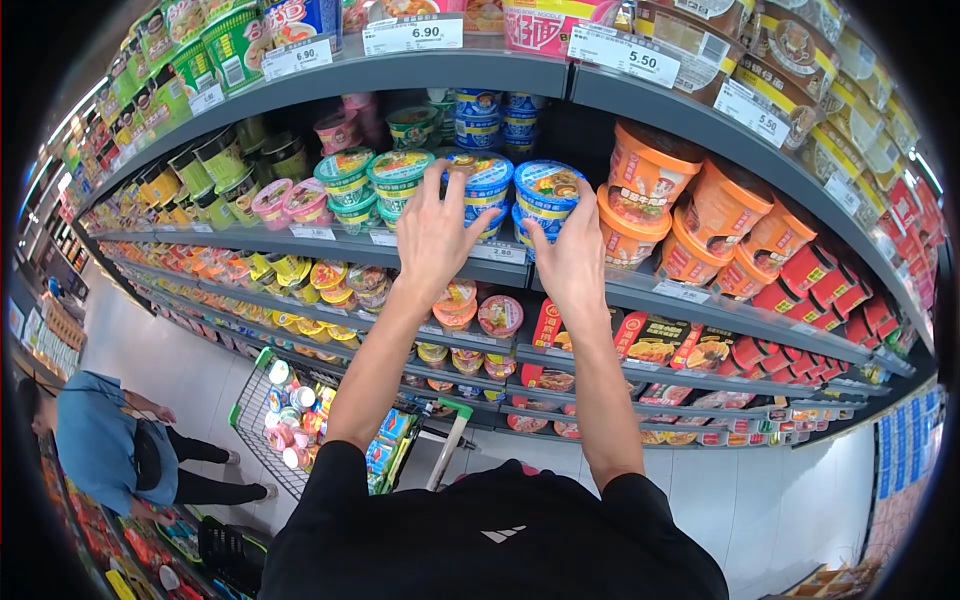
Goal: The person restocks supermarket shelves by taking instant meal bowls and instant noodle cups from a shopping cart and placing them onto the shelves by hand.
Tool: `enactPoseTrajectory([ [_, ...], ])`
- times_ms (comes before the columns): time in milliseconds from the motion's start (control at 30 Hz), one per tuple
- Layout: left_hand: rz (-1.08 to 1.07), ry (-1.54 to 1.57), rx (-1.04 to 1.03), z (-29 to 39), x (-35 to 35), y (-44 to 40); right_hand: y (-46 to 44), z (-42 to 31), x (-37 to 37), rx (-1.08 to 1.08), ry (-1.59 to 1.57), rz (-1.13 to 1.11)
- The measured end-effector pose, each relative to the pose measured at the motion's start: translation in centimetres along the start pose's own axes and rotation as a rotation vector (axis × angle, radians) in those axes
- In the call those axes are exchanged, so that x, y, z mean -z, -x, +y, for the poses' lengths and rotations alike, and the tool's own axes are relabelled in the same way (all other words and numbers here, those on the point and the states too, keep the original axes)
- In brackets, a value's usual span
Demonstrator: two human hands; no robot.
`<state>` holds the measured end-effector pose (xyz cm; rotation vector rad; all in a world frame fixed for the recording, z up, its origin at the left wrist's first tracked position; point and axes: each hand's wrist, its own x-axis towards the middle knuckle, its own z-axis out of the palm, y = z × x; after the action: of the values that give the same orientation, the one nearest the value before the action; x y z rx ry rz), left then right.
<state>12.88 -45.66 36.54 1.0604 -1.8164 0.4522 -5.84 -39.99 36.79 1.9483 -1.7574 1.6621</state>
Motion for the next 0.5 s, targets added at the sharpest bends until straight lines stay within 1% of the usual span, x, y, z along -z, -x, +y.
enactPoseTrajectory([
  [67, -0.009, 0.011, 0.020, 0.0, -0.1, 0.1, -0.1, 0.5, -0.4, 0.009, 0.020, 0.018],
  [133, -0.025, 0.020, 0.051, 0.2, 0.0, 0.2, -0.3, 0.4, -0.3, -0.006, 0.019, -0.013],
  [267, -0.024, 0.046, 0.058, 0.2, 0.2, 0.4, -0.1, 0.7, -0.4, 0.012, 0.017, -0.008],
  [367, 0.002, 0.046, 0.073, 0.6, 1.0, 0.7, 0.7, 0.6, 0.0, -0.002, -0.048, 0.017],
  [400, 0.011, 0.051, 0.093, 1.0, 1.6, 1.0, 1.3, -0.5, 1.0, -0.061, -0.169, -0.016],
  [433, 0.019, 0.056, 0.115, 1.3, 2.1, 1.6, 2.1, -0.9, 1.5, -0.013, -0.155, 0.001],
  [500, 0.107, 0.083, 0.107, 1.2, 2.9, 3.3, 3.9, -1.3, 2.2, 0.086, -0.130, 0.031],
])
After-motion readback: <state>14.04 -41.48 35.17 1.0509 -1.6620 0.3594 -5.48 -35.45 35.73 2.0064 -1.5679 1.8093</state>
